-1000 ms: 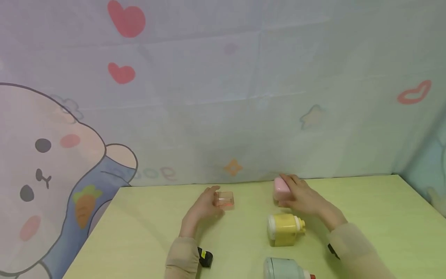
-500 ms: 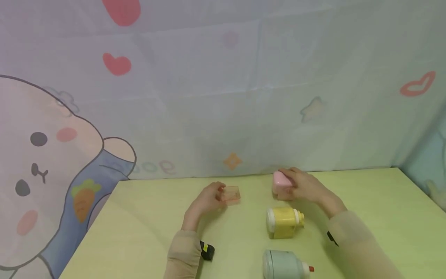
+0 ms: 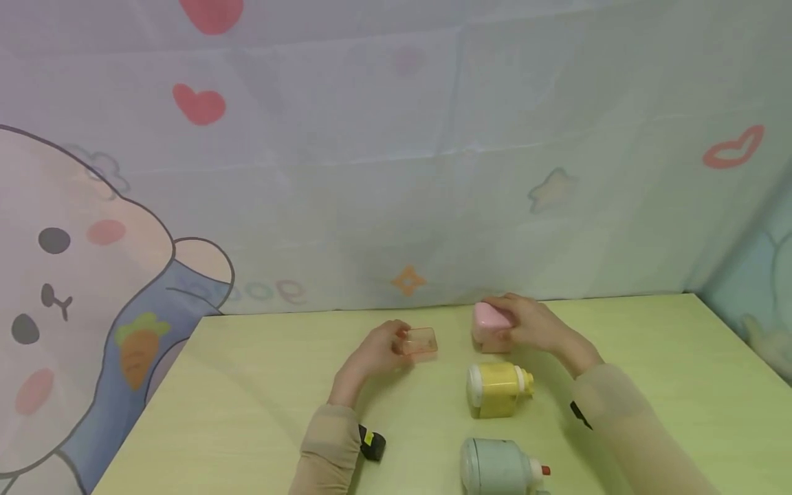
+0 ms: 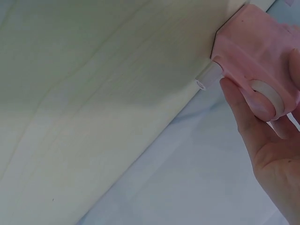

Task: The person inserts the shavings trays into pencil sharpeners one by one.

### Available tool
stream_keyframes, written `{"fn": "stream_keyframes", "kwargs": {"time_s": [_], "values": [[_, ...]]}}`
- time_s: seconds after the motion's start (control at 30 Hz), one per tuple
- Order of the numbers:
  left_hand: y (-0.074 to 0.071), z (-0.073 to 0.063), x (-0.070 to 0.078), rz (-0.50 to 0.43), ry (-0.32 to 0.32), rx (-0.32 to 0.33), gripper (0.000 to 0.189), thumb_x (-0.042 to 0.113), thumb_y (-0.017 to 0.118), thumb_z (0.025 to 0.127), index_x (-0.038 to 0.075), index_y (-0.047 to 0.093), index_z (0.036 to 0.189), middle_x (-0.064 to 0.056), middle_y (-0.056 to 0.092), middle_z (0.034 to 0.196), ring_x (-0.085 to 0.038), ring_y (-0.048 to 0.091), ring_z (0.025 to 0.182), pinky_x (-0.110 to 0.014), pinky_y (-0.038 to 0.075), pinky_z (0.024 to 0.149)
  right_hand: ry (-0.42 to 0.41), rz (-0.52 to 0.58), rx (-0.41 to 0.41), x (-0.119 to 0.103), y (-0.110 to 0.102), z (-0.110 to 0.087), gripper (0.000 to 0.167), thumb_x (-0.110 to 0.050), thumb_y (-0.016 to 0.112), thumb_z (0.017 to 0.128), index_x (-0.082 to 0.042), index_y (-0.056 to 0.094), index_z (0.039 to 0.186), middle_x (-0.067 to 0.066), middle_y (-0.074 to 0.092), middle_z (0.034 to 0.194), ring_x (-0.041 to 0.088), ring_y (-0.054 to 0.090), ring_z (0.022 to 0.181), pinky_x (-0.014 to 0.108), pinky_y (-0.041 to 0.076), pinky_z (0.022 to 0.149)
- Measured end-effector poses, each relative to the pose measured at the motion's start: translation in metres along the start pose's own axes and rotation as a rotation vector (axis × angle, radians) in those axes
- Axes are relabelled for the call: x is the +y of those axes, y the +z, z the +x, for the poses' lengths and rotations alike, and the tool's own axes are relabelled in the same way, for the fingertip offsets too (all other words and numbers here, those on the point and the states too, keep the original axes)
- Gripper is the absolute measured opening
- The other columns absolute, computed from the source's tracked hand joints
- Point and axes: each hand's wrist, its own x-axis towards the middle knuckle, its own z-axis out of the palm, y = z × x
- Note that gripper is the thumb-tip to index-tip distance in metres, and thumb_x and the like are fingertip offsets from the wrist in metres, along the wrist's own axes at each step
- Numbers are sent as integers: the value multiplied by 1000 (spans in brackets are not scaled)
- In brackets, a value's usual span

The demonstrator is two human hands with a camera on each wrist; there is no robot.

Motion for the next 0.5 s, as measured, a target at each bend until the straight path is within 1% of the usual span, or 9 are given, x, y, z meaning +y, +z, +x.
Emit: {"fn": "stream_keyframes", "kwargs": {"time_s": [0.2, 0.4, 0.5], "values": [[4, 1, 4, 3, 21, -5, 56, 5, 73, 80, -1, 50, 131, -17, 59, 123, -23, 62, 95, -33, 52, 80, -2, 32, -11, -3, 3, 3, 61, 2, 68, 70, 1, 56, 131, 21, 64, 119, 28, 59, 97, 46, 49, 82], [9, 4, 9, 26, 37, -5, 57, 4, 73, 79, -2, 50, 131, -17, 60, 121, -20, 60, 90, -30, 51, 77, -17, 86, -62, -5, 2, 7, 62, 7, 61, 68, 1, 57, 130, 18, 66, 115, 26, 58, 97, 38, 47, 81], [13, 5, 10, 29, 31, -3, 58, 4, 74, 78, -2, 50, 130, -16, 60, 120, -18, 58, 89, -29, 50, 76, -15, 106, -83, -6, 3, 9, 60, 6, 63, 70, 2, 57, 130, 18, 65, 117, 25, 57, 98, 35, 45, 80]]}}
